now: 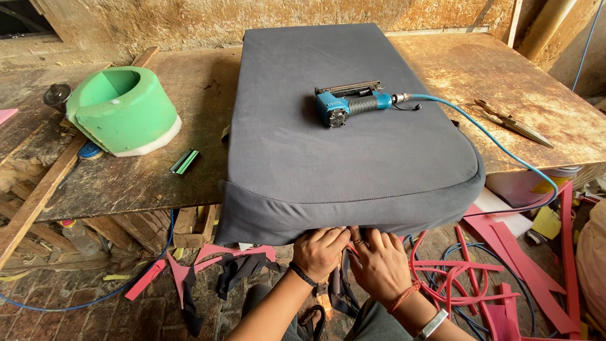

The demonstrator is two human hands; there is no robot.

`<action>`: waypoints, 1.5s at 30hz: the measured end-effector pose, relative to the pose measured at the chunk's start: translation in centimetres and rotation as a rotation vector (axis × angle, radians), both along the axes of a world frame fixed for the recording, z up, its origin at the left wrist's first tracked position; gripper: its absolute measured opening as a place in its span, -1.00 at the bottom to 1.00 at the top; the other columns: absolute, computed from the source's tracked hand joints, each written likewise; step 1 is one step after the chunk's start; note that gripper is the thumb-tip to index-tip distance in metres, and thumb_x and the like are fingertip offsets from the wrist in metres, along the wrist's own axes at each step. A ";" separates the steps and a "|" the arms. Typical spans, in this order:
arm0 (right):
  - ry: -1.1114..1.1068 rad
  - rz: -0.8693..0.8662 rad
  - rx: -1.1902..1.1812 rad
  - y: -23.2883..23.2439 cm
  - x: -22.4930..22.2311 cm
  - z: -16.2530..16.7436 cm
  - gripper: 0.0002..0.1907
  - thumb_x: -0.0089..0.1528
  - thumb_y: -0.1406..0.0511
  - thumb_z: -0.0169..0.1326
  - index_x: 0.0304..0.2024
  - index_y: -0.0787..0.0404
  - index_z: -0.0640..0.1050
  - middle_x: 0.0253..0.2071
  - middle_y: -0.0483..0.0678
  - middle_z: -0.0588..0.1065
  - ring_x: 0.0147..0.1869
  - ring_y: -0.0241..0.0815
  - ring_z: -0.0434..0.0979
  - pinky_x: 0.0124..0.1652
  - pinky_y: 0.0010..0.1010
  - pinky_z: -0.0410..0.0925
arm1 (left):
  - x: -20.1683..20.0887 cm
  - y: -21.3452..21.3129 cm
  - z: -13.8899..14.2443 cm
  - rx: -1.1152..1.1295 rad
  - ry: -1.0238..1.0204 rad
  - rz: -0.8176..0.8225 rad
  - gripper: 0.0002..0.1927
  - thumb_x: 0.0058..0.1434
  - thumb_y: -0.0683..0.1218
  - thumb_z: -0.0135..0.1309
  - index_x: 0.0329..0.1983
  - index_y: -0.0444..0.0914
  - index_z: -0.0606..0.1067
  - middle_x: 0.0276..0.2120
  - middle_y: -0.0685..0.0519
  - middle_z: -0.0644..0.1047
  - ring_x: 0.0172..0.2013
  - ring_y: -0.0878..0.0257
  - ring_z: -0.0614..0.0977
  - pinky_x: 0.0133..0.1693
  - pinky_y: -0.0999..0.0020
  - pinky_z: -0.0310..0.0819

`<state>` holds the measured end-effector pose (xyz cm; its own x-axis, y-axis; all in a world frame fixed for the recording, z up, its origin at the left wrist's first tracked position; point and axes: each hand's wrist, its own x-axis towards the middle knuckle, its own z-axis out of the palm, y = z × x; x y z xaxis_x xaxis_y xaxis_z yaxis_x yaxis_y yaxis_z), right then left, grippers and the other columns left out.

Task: The person stretches a gray fabric cover over a foam seat cushion on a wooden frame, pulling the fabric edges taut around the underside. They use a pneumatic staple gun to fasten the fabric to the frame, working around the cushion and repositioning it to staple each side.

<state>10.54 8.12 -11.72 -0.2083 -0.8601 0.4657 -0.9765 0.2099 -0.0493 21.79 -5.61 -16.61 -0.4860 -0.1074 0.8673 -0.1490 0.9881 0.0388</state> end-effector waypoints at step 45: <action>-0.859 -0.009 -0.445 3.3 1.6 -10.8 -0.78 0.18 0.29 0.30 -0.40 0.31 0.56 -0.54 -0.14 0.52 -0.49 -0.37 0.45 -0.40 -0.47 0.33 | 0.7 -2.4 -3.2 -0.013 -0.133 -0.074 -0.86 0.25 -0.13 0.14 -0.13 -0.15 0.58 -0.09 0.15 0.63 -0.08 0.25 0.70 -0.15 0.35 0.62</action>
